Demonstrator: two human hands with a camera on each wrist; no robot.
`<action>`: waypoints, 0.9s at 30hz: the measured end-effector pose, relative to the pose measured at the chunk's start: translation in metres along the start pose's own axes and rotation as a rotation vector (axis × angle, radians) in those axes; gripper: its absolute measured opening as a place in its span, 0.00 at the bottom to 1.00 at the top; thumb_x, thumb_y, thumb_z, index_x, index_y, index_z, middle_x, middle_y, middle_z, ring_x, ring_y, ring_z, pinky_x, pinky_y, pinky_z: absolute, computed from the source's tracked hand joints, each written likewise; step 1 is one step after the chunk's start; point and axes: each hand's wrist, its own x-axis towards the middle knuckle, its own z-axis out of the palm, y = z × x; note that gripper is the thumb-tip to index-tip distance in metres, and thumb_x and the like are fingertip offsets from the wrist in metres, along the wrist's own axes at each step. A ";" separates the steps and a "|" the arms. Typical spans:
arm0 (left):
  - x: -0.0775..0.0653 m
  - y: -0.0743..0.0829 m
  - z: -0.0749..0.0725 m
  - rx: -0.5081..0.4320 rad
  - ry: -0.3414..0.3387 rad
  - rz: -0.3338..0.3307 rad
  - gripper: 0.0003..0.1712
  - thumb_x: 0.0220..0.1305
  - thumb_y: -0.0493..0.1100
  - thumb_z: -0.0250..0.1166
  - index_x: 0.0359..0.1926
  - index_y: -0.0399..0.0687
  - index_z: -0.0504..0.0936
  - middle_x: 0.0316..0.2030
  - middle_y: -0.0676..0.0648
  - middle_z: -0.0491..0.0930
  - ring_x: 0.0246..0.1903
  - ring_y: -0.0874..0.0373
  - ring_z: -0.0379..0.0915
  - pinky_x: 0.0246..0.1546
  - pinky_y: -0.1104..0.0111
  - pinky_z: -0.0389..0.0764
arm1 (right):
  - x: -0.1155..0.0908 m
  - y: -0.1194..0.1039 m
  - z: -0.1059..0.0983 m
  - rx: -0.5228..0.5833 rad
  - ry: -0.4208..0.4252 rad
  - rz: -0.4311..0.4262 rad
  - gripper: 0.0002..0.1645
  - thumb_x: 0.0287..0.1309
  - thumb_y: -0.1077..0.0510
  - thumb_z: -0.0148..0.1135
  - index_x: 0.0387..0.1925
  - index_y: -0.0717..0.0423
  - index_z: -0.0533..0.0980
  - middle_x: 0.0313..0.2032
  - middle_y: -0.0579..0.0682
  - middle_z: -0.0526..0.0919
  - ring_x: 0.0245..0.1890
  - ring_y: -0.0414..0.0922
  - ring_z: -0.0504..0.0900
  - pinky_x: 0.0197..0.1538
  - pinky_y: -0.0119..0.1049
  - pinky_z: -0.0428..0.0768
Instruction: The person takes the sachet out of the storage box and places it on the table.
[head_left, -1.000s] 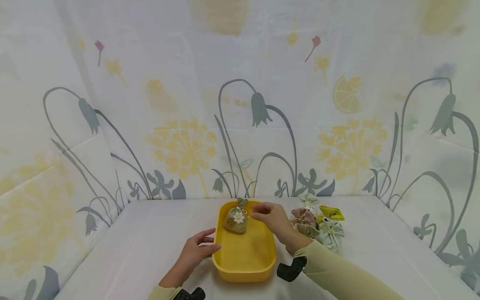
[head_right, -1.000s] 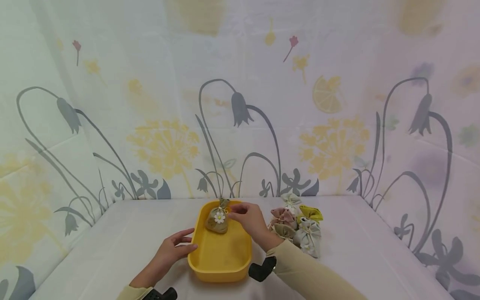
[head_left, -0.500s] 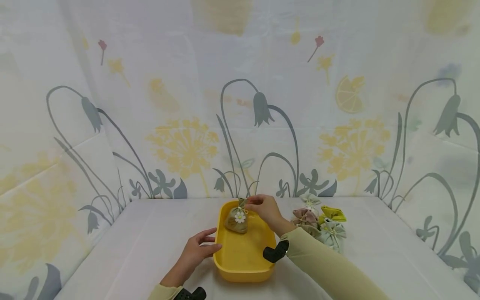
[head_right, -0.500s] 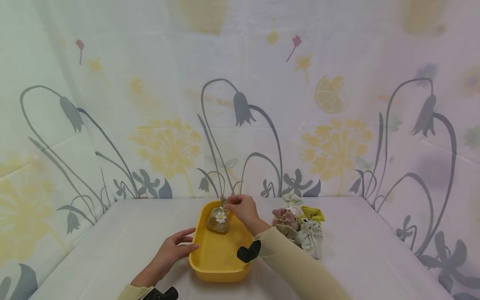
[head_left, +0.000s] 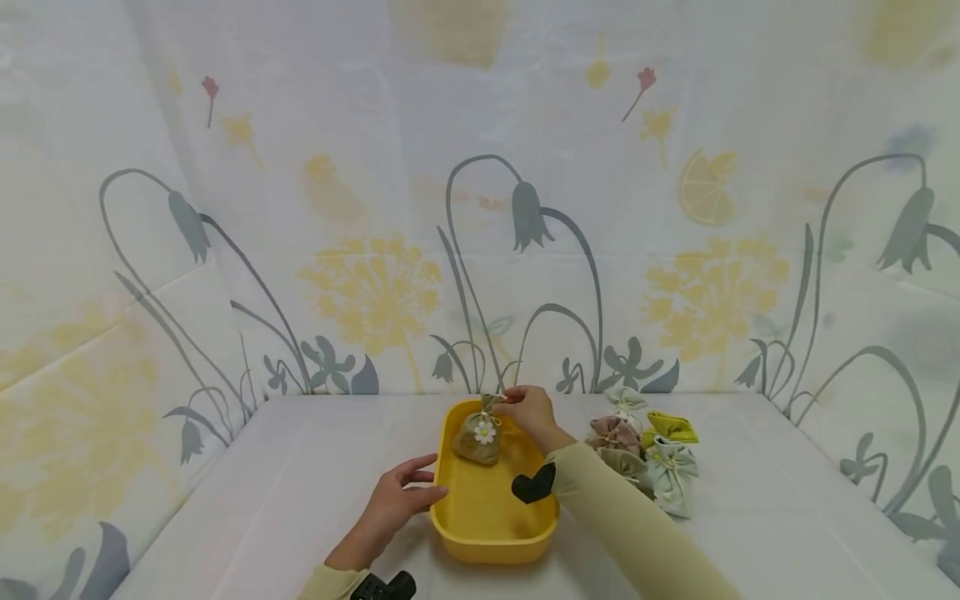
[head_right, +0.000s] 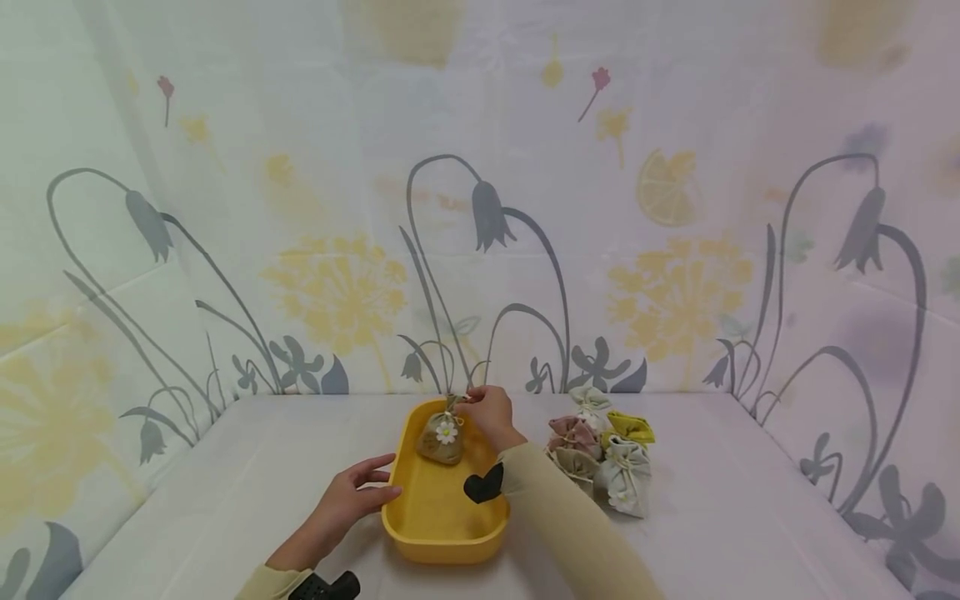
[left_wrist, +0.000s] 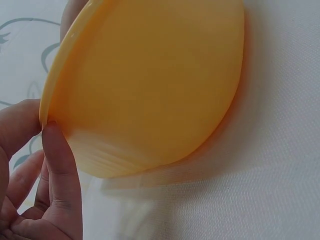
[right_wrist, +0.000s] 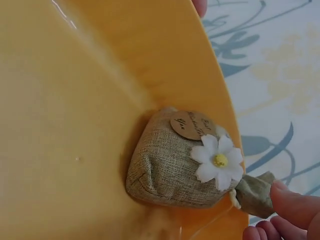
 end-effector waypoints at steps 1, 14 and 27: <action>0.000 0.001 0.000 0.002 0.001 0.000 0.38 0.52 0.42 0.71 0.62 0.36 0.67 0.45 0.38 0.74 0.35 0.55 0.77 0.38 0.63 0.82 | 0.001 0.000 0.001 -0.007 0.001 0.001 0.21 0.51 0.64 0.68 0.47 0.69 0.76 0.40 0.59 0.81 0.41 0.54 0.78 0.46 0.43 0.78; -0.001 0.001 -0.001 -0.007 -0.010 0.012 0.38 0.52 0.42 0.71 0.62 0.36 0.67 0.45 0.38 0.75 0.36 0.55 0.77 0.38 0.63 0.82 | 0.000 -0.001 0.007 0.019 -0.086 0.073 0.24 0.56 0.58 0.64 0.50 0.69 0.73 0.45 0.61 0.78 0.44 0.54 0.77 0.50 0.45 0.76; -0.002 0.003 0.000 0.006 0.002 0.008 0.37 0.52 0.42 0.71 0.62 0.36 0.68 0.45 0.40 0.75 0.36 0.55 0.77 0.37 0.63 0.82 | -0.003 -0.001 0.012 0.082 -0.133 0.018 0.19 0.56 0.62 0.64 0.47 0.69 0.76 0.42 0.59 0.79 0.41 0.53 0.81 0.50 0.46 0.77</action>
